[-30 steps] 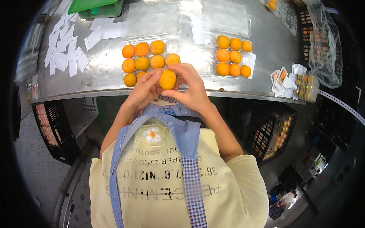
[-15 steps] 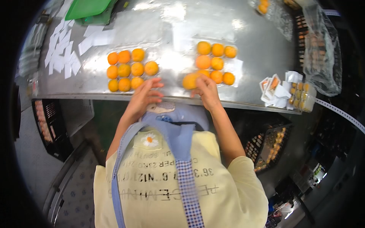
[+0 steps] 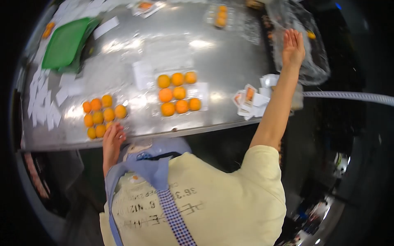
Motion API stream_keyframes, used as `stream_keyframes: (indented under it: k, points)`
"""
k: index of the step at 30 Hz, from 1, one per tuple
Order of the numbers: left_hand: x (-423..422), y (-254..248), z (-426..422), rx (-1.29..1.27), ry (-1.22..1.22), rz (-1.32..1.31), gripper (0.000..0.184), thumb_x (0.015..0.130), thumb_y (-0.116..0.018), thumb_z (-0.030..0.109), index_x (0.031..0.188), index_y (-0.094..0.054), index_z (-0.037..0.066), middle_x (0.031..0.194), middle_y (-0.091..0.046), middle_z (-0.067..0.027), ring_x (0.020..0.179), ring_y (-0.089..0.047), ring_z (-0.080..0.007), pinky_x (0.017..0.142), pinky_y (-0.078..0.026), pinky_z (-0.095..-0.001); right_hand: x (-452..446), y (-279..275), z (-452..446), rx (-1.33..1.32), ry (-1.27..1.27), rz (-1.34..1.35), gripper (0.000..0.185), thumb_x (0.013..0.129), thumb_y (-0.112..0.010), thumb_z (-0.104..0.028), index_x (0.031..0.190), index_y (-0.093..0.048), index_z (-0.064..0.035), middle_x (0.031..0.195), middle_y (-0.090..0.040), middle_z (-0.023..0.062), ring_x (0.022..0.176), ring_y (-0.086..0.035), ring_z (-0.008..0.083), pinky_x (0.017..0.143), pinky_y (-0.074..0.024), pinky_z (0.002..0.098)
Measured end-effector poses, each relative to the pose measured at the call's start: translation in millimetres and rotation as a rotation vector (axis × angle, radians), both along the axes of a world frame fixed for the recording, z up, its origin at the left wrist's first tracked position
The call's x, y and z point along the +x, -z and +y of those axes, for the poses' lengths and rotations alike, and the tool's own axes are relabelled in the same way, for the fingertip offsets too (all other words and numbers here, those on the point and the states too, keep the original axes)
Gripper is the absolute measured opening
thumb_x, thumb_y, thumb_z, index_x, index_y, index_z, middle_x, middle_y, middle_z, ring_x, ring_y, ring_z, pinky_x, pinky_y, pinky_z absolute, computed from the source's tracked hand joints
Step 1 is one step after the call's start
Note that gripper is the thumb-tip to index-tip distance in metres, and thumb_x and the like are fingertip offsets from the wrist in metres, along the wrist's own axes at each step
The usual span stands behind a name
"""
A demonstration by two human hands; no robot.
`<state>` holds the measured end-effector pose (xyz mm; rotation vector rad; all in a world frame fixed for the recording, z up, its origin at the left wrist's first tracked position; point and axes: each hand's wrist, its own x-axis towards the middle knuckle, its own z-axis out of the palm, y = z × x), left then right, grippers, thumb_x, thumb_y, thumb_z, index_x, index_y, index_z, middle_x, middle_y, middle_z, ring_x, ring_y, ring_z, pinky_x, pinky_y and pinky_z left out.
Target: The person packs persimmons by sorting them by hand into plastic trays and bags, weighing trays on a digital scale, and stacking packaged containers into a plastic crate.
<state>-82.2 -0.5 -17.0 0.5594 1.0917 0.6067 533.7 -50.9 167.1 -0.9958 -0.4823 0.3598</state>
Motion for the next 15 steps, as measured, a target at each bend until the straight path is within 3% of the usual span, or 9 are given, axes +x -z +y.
stream_keyframes:
  k: [2,4,7,9,11,14,15]
  points:
    - [-8,2,7,0.017,-0.007,-0.022,0.028,0.094,-0.054,0.024,0.113,-0.056,0.004,0.097,-0.059,-0.005,0.079,-0.057,-0.0119,0.069,-0.047,-0.0256,-65,47,22,-0.207,-0.01,-0.118,0.021,0.086,-0.057,-0.005,0.106,-0.058,0.0021,0.098,-0.062,0.0113,0.09,-0.062,0.0221,0.078,-0.0532,0.0314]
    - [-18,6,15,0.016,-0.057,-0.037,0.027,0.093,-0.054,0.022,0.113,-0.056,0.003,0.096,-0.059,-0.0047,0.078,-0.057,-0.0112,0.069,-0.047,-0.0254,-105,119,33,-0.405,-0.235,-0.233,0.021,0.083,-0.053,0.002,0.102,-0.061,0.0007,0.095,-0.064,0.0098,0.081,-0.062,0.0171,0.073,-0.0518,0.0276]
    - [-34,7,25,0.036,-0.139,-0.061,0.022,0.093,-0.054,0.019,0.109,-0.057,0.003,0.092,-0.059,-0.0036,0.075,-0.057,-0.0097,0.068,-0.047,-0.0245,-236,165,54,-0.658,-0.526,-0.36,0.02,0.084,-0.055,-0.002,0.102,-0.062,-0.0013,0.093,-0.065,0.0052,0.074,-0.06,0.0122,0.067,-0.0479,0.0235]
    - [-46,11,27,0.023,-0.182,-0.06,0.021,0.093,-0.055,0.017,0.108,-0.058,0.004,0.091,-0.059,-0.0034,0.074,-0.057,-0.0092,0.067,-0.047,-0.0236,-311,193,60,-0.758,-0.722,-0.602,0.026,0.082,-0.063,-0.012,0.108,-0.061,-0.0054,0.095,-0.063,0.003,0.084,-0.059,0.0129,0.072,-0.0484,0.0263]
    - [-58,16,28,0.009,-0.21,-0.076,0.02,0.092,-0.055,0.017,0.108,-0.058,0.004,0.091,-0.06,-0.0033,0.073,-0.057,-0.0088,0.067,-0.048,-0.0228,-379,165,68,-0.95,-0.924,-0.84,0.041,0.076,-0.071,-0.015,0.115,-0.058,-0.0092,0.104,-0.059,0.0045,0.089,-0.059,0.0157,0.077,-0.048,0.0255]
    - [-71,14,30,-0.009,-0.214,-0.057,0.019,0.092,-0.056,0.016,0.107,-0.058,0.005,0.091,-0.06,-0.003,0.073,-0.057,-0.0088,0.067,-0.048,-0.0225,-431,190,76,-0.658,-0.831,-1.17,0.048,0.07,-0.074,-0.02,0.114,-0.058,-0.0105,0.11,-0.056,0.0085,0.091,-0.058,0.0255,0.075,-0.0494,0.0335]
    - [-74,11,33,-0.005,-0.193,-0.056,0.021,0.092,-0.055,0.016,0.111,-0.056,0.005,0.091,-0.06,-0.0028,0.076,-0.058,-0.0098,0.069,-0.047,-0.0234,-439,195,78,-0.673,-0.832,-1.21,0.049,0.069,-0.075,-0.02,0.114,-0.058,-0.0104,0.11,-0.055,0.0087,0.092,-0.057,0.0266,0.075,-0.0493,0.0345]
